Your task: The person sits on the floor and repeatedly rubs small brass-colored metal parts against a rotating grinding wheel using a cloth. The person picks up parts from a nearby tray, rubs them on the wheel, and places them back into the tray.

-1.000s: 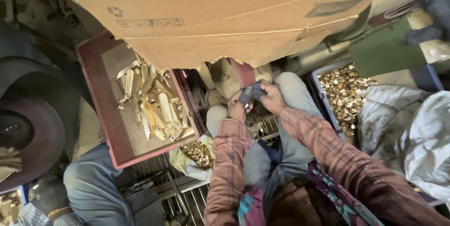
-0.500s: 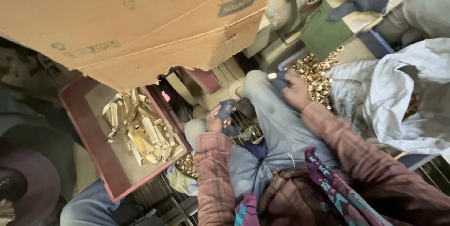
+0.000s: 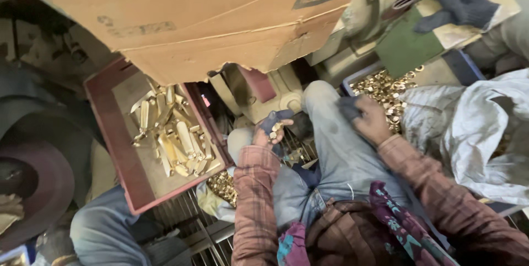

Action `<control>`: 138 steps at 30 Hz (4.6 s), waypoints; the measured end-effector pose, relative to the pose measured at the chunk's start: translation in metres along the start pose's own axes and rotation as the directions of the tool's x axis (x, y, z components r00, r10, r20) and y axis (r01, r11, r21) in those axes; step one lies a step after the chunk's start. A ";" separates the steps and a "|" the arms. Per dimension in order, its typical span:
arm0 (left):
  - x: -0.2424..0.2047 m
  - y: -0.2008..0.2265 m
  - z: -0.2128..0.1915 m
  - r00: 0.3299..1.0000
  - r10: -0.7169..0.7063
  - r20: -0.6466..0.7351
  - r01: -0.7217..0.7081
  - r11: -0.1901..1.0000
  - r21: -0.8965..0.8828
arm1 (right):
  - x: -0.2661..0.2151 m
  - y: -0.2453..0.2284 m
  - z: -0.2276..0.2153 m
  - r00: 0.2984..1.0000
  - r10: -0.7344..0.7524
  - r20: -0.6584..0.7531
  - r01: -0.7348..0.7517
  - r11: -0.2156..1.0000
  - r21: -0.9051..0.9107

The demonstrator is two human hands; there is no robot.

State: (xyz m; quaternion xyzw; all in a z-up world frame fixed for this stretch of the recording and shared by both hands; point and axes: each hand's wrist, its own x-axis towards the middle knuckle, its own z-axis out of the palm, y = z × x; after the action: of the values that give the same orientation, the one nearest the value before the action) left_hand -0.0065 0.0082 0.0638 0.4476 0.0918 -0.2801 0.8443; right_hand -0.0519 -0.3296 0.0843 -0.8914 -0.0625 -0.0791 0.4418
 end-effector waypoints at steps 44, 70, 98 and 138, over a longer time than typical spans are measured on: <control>-0.005 -0.013 -0.008 0.989 0.081 -0.121 -0.060 0.983 0.172 | 0.074 -0.080 0.102 0.897 -0.292 0.332 0.257 0.955 0.145; 0.019 -0.040 -0.023 0.917 0.216 -0.334 -0.240 0.970 -0.031 | 0.071 -0.057 0.146 0.949 -0.150 0.278 -0.010 0.865 0.502; 0.047 -0.065 -0.047 0.880 0.272 -0.389 -0.263 0.962 0.077 | 0.067 -0.038 0.168 0.971 -0.190 0.142 0.093 0.856 0.509; 0.037 -0.056 -0.041 0.904 0.287 -0.316 -0.254 0.957 0.142 | 0.070 -0.019 0.171 0.902 0.042 0.429 -0.324 0.722 0.612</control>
State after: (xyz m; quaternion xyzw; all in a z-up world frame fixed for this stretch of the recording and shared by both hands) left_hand -0.0032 0.0023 -0.0150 0.5375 0.1564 -0.0843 0.8243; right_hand 0.0282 -0.1785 0.0112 -0.6715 -0.0817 0.1705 0.7165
